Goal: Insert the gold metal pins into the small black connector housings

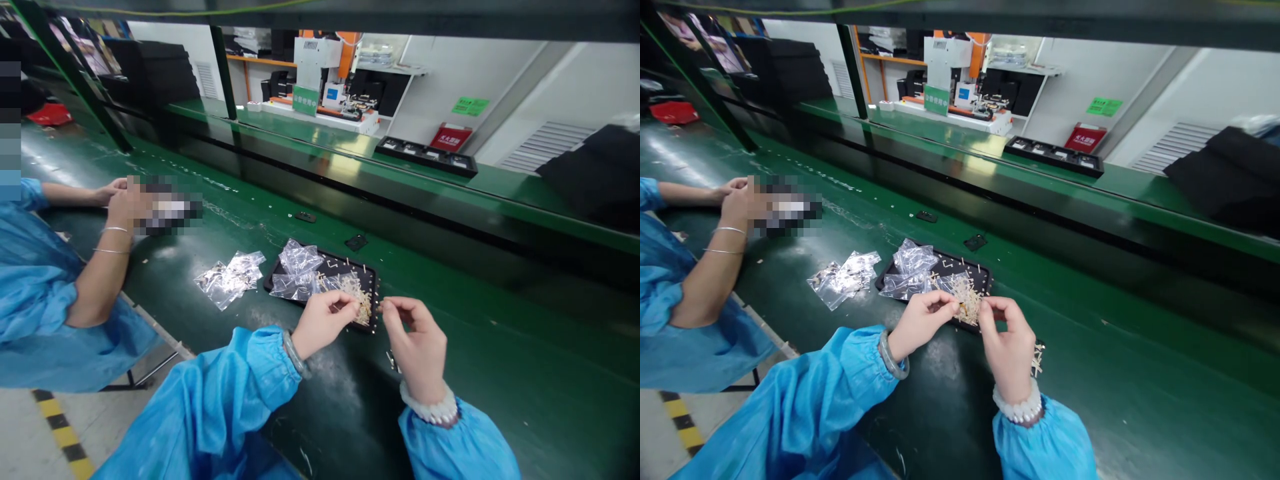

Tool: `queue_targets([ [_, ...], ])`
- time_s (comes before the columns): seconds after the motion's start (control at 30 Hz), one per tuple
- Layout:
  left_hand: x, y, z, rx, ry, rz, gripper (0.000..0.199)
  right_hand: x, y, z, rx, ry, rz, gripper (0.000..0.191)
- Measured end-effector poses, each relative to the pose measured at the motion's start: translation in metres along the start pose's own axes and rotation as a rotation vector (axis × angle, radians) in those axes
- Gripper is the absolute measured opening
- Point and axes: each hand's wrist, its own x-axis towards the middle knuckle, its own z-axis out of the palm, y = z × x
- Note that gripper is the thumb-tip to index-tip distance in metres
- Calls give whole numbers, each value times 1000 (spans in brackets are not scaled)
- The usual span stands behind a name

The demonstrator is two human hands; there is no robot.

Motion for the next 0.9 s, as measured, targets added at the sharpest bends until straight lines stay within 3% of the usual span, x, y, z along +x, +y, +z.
queue_targets([
  [0.17,2,0,0,37,-13,4,16,12,19,-1,-260,-164,-25,20],
  [0.27,2,-1,-1,104,-43,47,17,14,16,-2,-55,-297,21,25],
  [0.4,1,-4,-1,202,-48,109,18,12,2,-5,317,-455,275,26],
  [0.53,1,-6,0,241,-40,131,17,10,-2,-3,482,-448,380,23],
  [0.7,-2,2,0,303,-56,142,18,7,-2,-1,483,-395,367,24],
  [0.8,-7,22,-8,529,-139,255,21,3,-2,-11,402,-347,336,26],
  [0.9,-4,48,-21,917,-190,417,26,-7,5,-27,280,-348,331,25],
])
